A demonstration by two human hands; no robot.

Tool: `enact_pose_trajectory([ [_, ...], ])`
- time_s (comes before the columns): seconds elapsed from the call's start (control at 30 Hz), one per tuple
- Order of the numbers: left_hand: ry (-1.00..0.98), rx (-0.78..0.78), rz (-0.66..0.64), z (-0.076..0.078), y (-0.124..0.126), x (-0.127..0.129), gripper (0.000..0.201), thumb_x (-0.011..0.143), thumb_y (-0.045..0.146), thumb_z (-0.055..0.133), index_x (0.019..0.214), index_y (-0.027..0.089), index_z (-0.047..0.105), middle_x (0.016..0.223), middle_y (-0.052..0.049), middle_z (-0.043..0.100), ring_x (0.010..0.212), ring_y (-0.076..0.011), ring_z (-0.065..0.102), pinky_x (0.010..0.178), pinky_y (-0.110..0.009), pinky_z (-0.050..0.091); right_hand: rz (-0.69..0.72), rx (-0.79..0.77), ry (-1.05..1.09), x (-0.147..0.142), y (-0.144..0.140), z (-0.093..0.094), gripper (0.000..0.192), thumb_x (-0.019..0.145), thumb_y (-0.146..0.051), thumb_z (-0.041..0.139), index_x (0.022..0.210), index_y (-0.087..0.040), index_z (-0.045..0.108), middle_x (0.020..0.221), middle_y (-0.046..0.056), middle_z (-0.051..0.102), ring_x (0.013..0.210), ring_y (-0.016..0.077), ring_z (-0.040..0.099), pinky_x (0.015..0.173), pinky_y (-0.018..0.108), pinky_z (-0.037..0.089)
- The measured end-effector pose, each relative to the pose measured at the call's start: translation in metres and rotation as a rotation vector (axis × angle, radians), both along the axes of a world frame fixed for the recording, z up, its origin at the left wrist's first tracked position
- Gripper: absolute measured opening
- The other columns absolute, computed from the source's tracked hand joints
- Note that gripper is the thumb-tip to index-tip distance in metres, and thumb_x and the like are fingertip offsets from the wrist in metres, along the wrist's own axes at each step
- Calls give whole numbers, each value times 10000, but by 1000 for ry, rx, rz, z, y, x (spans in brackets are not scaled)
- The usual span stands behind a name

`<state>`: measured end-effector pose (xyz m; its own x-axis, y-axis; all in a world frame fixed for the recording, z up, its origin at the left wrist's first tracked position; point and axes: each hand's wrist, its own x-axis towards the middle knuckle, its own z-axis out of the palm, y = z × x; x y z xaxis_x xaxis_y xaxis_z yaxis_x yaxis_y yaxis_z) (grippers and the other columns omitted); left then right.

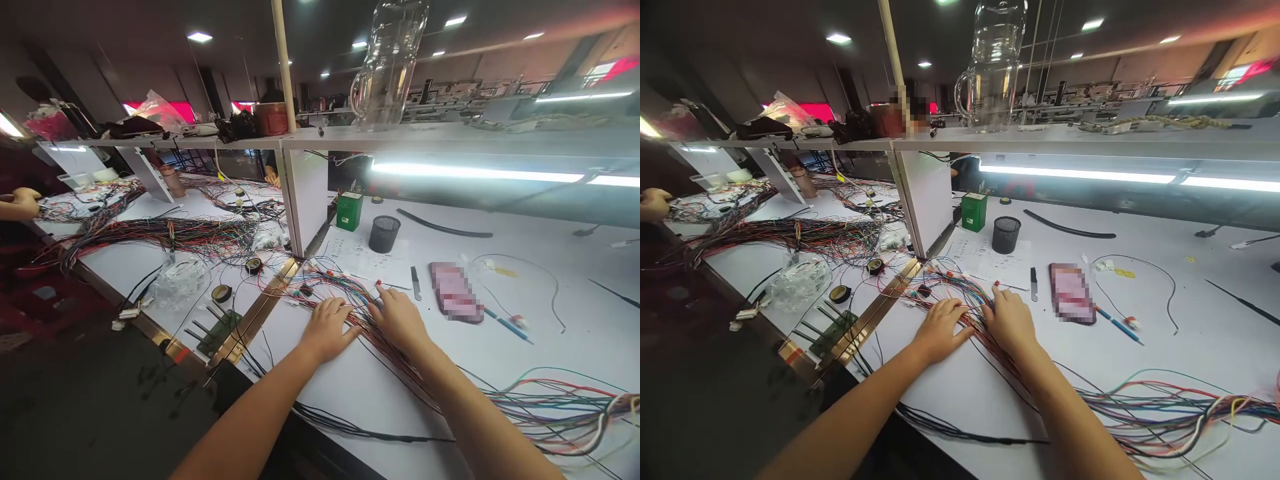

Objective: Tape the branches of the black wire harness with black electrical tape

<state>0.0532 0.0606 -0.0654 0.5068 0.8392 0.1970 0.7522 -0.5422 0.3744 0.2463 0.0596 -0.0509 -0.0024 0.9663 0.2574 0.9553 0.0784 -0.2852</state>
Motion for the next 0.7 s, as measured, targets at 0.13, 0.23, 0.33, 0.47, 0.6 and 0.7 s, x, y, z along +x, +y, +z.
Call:
enact_pose_trajectory([
  [0.13, -21, 4, 49, -6, 3, -2, 646, 844, 517, 550, 1404, 251, 370, 1467, -106, 324, 1334, -273, 310, 1104, -456, 267, 58, -55, -6, -17, 17, 9, 275, 892, -238, 435, 1050, -181, 653, 922, 82, 678, 888, 220, 600, 775, 332, 450],
  [0.23, -62, 81, 81, -9, 4, -4, 806, 796, 420, 641, 1469, 287, 219, 1544, -97, 128, 1400, -274, 182, 1121, -459, 234, 227, 48, -1, -28, -1, 14, 299, 921, -214, 399, 1104, -216, 636, 927, 60, 660, 895, 192, 571, 795, 299, 441],
  [0.33, -73, 80, 127, -9, 5, -6, 662, 765, 321, 664, 1375, 301, 406, 1461, -93, 276, 1340, -282, 282, 1095, -451, 277, 408, 103, -57, -34, -31, 4, 334, 889, -137, 422, 1142, -208, 628, 908, 73, 647, 816, 197, 559, 750, 319, 460],
  [0.47, -105, 52, 188, -10, 8, -5, 399, 695, 269, 708, 1079, 253, 601, 1271, -86, 434, 1204, -289, 408, 1036, -453, 347, 442, 151, -58, -34, -66, -20, 429, 855, -60, 421, 1234, -189, 576, 1148, 105, 607, 1003, 218, 549, 871, 361, 478],
  [0.6, -250, 90, 209, -15, 10, -7, 274, 663, 150, 692, 887, 199, 541, 1230, -96, 435, 1175, -286, 435, 1025, -460, 371, 452, 218, -63, -22, -83, -23, 401, 875, -94, 446, 1220, -245, 583, 1301, 82, 543, 1135, 231, 511, 971, 425, 439],
  [0.7, -422, 160, 161, -15, 11, -11, 311, 710, 106, 656, 959, 193, 492, 1294, -126, 379, 1243, -272, 408, 1041, -443, 373, 348, 229, -59, -4, -90, -17, 470, 851, -132, 488, 1298, -273, 519, 1340, 97, 509, 1151, 263, 510, 966, 479, 424],
])
